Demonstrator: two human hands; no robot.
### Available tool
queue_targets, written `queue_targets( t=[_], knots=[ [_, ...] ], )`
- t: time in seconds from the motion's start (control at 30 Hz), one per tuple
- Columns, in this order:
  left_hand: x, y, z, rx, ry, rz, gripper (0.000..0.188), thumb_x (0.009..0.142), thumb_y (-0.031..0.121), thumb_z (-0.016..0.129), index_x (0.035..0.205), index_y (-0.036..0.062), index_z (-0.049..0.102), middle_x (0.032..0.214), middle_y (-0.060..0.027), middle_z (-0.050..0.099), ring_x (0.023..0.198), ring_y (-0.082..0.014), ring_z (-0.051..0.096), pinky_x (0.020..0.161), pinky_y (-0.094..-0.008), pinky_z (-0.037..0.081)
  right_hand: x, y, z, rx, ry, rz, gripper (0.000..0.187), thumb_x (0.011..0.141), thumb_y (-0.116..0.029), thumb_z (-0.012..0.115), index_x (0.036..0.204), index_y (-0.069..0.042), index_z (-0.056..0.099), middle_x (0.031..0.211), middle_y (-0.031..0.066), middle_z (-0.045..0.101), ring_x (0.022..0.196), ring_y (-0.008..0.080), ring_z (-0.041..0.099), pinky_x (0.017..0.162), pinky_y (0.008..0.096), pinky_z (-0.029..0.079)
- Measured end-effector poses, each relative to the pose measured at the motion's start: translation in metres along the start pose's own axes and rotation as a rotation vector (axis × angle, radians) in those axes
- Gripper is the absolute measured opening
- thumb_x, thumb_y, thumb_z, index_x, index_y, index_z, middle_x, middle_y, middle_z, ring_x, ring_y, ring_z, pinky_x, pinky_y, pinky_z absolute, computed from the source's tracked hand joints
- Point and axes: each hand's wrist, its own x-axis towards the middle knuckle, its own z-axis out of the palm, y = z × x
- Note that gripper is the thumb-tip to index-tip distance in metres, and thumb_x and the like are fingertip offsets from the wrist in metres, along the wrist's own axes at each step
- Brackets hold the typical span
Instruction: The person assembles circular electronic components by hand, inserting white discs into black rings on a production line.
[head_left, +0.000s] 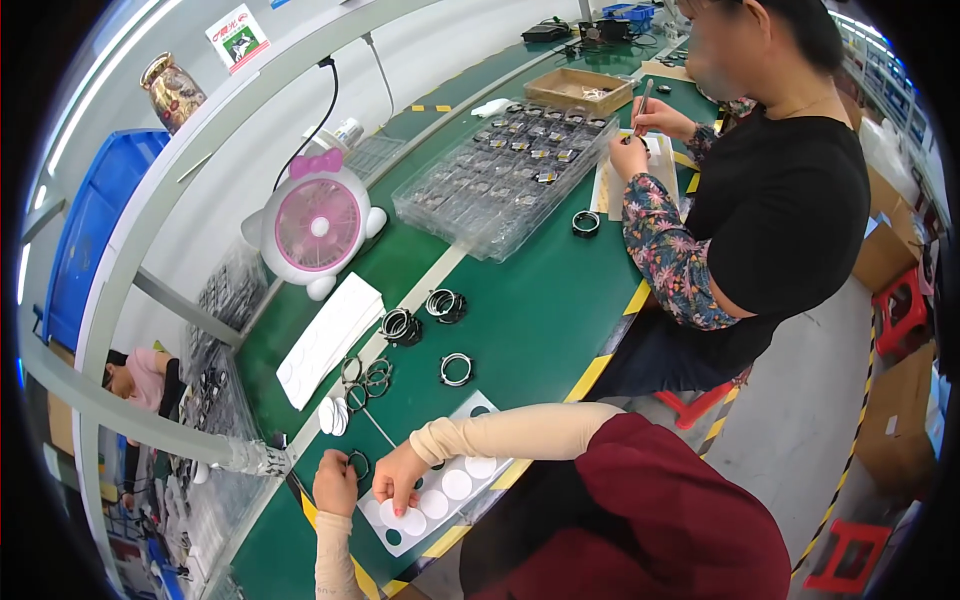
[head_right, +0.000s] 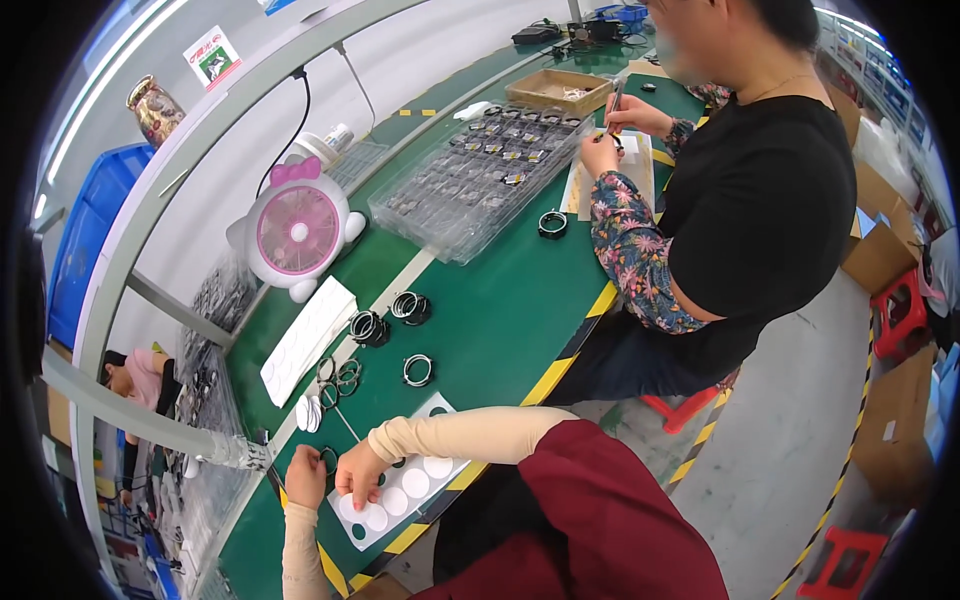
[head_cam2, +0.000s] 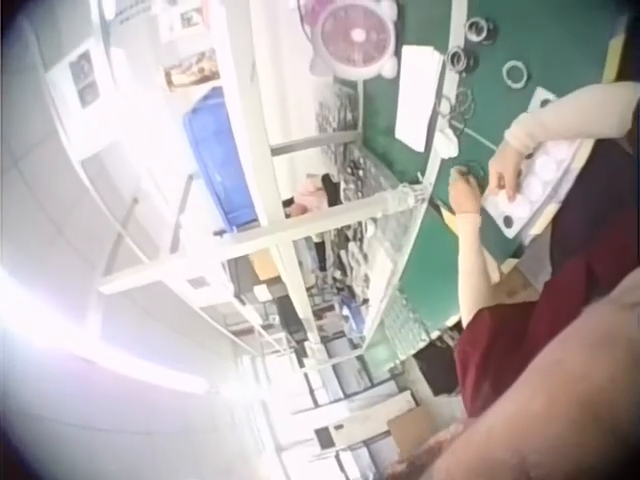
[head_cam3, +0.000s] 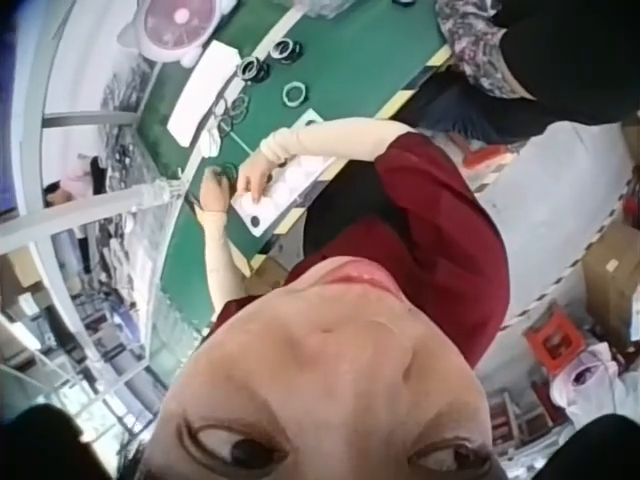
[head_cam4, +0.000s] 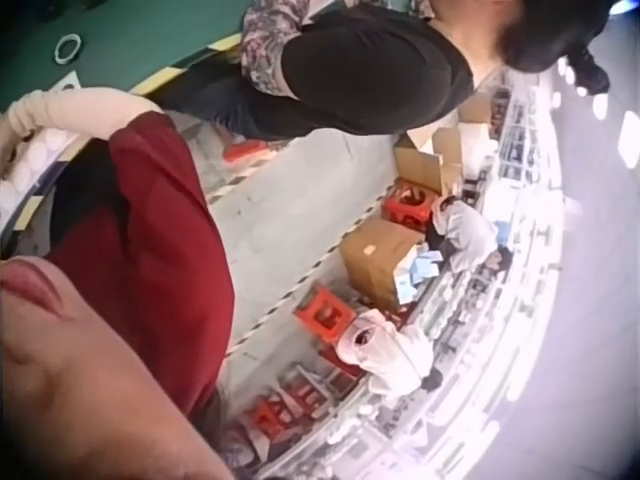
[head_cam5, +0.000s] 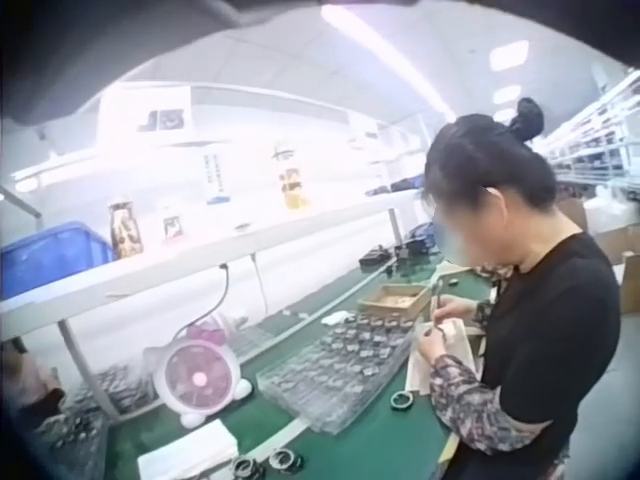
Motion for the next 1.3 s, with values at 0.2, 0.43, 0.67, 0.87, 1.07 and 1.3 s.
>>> queue_targets(
  t=[0.2, 0.43, 0.67, 0.87, 1.07, 1.3],
  knots=[
    [-0.011, -0.034, -0.002, 0.046, 0.060, 0.052, 0.028, 0.066, 0.000, 0.054, 0.093, 0.0035, 0.058, 0.075, -0.0139, 0.053, 0.065, -0.0279, 0.055, 0.060, -0.0358, 0.044, 0.002, 0.002, 0.001, 0.124, 0.037, 0.025, 0.017, 0.076, -0.011, 0.066, 0.084, 0.001, 0.057, 0.071, 0.0052, 0.059, 0.061, 0.0119, 0.058, 0.056, 0.0245, 0.047],
    [0.005, -0.014, -0.017, -1.301, -0.106, -0.443, 0.017, 0.085, 0.010, 0.045, 0.091, -0.0017, 0.056, 0.085, -0.0085, 0.057, 0.074, -0.0185, 0.055, 0.076, -0.0337, 0.049, 0.005, -0.009, 0.003, 0.092, 0.109, -0.113, 0.016, 0.079, -0.017, 0.063, 0.075, -0.002, 0.058, 0.060, 0.0017, 0.055, 0.053, 0.0073, 0.053, 0.049, 0.0216, 0.042],
    [0.009, 0.009, 0.012, -2.134, -0.282, -0.360, 0.032, 0.093, 0.017, 0.037, 0.120, -0.0005, 0.041, 0.116, -0.0181, 0.051, 0.111, -0.0317, 0.048, 0.097, -0.0412, 0.040, -0.015, -0.035, -0.018, 0.241, 0.824, -0.585, 0.016, 0.084, -0.018, 0.057, 0.089, -0.002, 0.057, 0.077, 0.0013, 0.057, 0.060, 0.0057, 0.051, 0.051, 0.0195, 0.040],
    [0.000, 0.026, 0.007, -2.360, -0.276, -0.359, 0.032, 0.093, 0.020, 0.039, 0.117, -0.0005, 0.043, 0.123, -0.0205, 0.043, 0.118, -0.0332, 0.039, 0.101, -0.0413, 0.034, -0.004, -0.009, -0.031, 0.139, 1.061, -0.581, 0.016, 0.082, -0.018, 0.059, 0.088, -0.003, 0.057, 0.078, 0.0003, 0.056, 0.067, 0.0050, 0.049, 0.055, 0.0200, 0.040],
    [-0.006, 0.032, 0.008, -2.417, -0.306, -0.213, 0.039, 0.092, 0.032, 0.040, 0.111, -0.0018, 0.046, 0.117, -0.0117, 0.051, 0.113, -0.0303, 0.044, 0.102, -0.0419, 0.031, -0.013, -0.013, -0.021, 0.058, 1.055, -0.435, 0.018, 0.083, -0.014, 0.059, 0.093, 0.001, 0.056, 0.098, 0.0031, 0.051, 0.080, 0.0081, 0.050, 0.065, 0.0211, 0.042],
    [-0.009, 0.027, 0.013, -2.502, -0.253, -0.409, 0.048, 0.090, 0.038, 0.043, 0.106, -0.0062, 0.050, 0.108, -0.0139, 0.056, 0.108, -0.0307, 0.047, 0.098, -0.0389, 0.036, -0.010, -0.010, -0.019, 0.044, 1.087, -0.425, 0.018, 0.083, -0.017, 0.059, 0.093, -0.002, 0.056, 0.085, 0.0005, 0.056, 0.079, 0.0068, 0.050, 0.068, 0.0213, 0.043]
  ],
)
